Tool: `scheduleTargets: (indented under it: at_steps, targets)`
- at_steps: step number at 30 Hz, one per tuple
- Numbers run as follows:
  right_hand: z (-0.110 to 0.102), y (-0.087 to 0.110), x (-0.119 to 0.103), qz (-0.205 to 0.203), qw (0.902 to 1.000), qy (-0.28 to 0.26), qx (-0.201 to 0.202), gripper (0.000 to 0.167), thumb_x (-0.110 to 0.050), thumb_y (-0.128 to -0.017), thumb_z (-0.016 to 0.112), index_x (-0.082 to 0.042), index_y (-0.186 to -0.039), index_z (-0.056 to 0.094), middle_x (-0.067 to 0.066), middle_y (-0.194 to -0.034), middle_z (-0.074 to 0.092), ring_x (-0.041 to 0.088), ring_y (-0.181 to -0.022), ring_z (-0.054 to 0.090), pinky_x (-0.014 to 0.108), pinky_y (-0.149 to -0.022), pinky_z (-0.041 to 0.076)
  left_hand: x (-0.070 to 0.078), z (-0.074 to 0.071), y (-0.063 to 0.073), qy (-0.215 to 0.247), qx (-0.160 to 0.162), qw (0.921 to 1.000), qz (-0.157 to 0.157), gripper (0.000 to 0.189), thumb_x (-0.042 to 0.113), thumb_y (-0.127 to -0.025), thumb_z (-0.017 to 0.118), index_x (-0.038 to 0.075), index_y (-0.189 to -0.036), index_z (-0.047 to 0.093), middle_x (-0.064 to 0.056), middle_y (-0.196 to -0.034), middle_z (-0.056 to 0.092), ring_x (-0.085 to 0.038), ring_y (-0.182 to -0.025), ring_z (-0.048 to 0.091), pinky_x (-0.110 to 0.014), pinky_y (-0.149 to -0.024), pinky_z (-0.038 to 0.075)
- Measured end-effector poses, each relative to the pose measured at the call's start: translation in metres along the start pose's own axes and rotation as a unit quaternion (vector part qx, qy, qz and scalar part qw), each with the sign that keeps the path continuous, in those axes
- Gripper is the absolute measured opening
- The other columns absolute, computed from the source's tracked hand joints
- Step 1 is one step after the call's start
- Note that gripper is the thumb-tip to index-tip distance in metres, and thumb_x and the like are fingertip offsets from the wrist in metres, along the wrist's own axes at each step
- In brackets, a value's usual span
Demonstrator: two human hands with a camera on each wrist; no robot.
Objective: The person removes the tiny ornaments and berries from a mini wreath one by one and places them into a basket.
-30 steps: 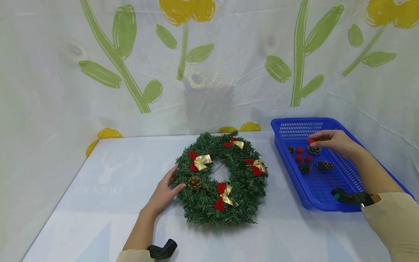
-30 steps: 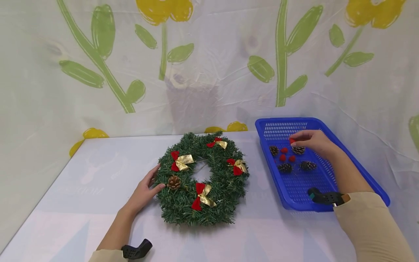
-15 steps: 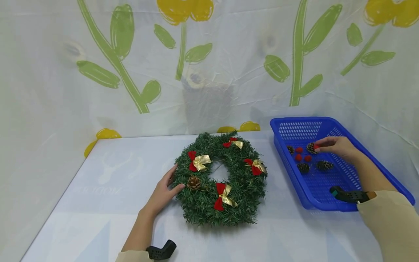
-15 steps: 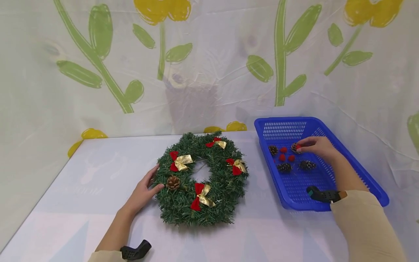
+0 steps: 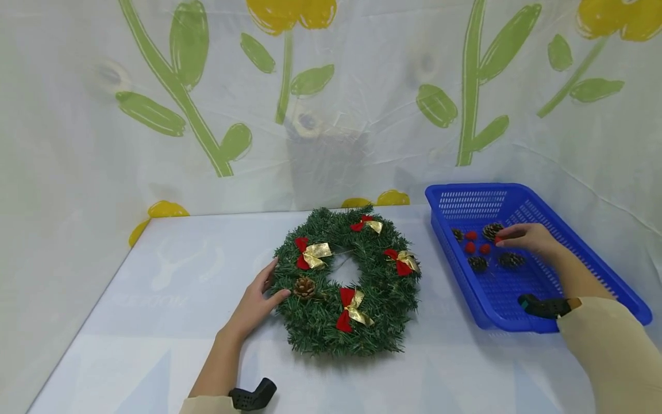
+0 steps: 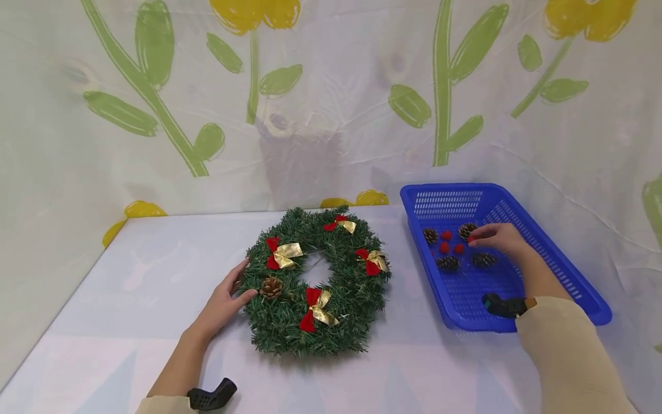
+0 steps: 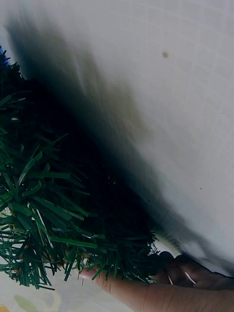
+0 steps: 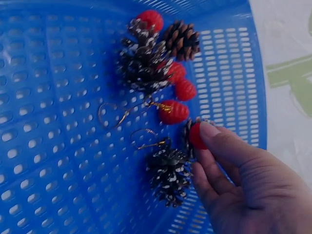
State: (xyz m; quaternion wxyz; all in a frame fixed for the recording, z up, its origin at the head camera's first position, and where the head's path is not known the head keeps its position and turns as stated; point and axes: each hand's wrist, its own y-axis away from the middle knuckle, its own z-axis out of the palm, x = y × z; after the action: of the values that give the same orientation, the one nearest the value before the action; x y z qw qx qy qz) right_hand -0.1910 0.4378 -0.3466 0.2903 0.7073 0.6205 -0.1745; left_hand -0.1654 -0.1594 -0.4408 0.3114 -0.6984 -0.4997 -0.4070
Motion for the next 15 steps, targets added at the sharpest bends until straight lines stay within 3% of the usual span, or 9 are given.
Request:
scheduleTargets:
  at_steps: [6,15]
  targets:
    - [0.005,0.001,0.003,-0.007,0.9998,0.016,0.003,0.054,-0.029,-0.085,0.071,0.014,-0.116,0.058,0.025,-0.107,0.064,0.036,-0.1,0.058,0.045,-0.08,0.053,-0.001,0.0,0.001,-0.002,0.0,1.0,0.0,0.076,0.037,-0.091,0.062,0.027,-0.153,0.017,-0.013,-0.156,0.019,-0.043,-0.136,0.031,-0.059,-0.108,0.031]
    - [0.011,-0.001,0.006,0.017,0.9997,0.015,0.002,0.053,-0.024,-0.087,0.069,0.017,-0.117,0.055,0.033,-0.113,0.058,0.047,-0.107,0.051,0.056,-0.088,0.048,0.0,0.0,-0.001,-0.002,0.001,1.0,0.006,0.076,0.037,-0.092,0.061,0.026,-0.153,0.017,-0.014,-0.156,0.019,-0.044,-0.135,0.03,-0.059,-0.108,0.031]
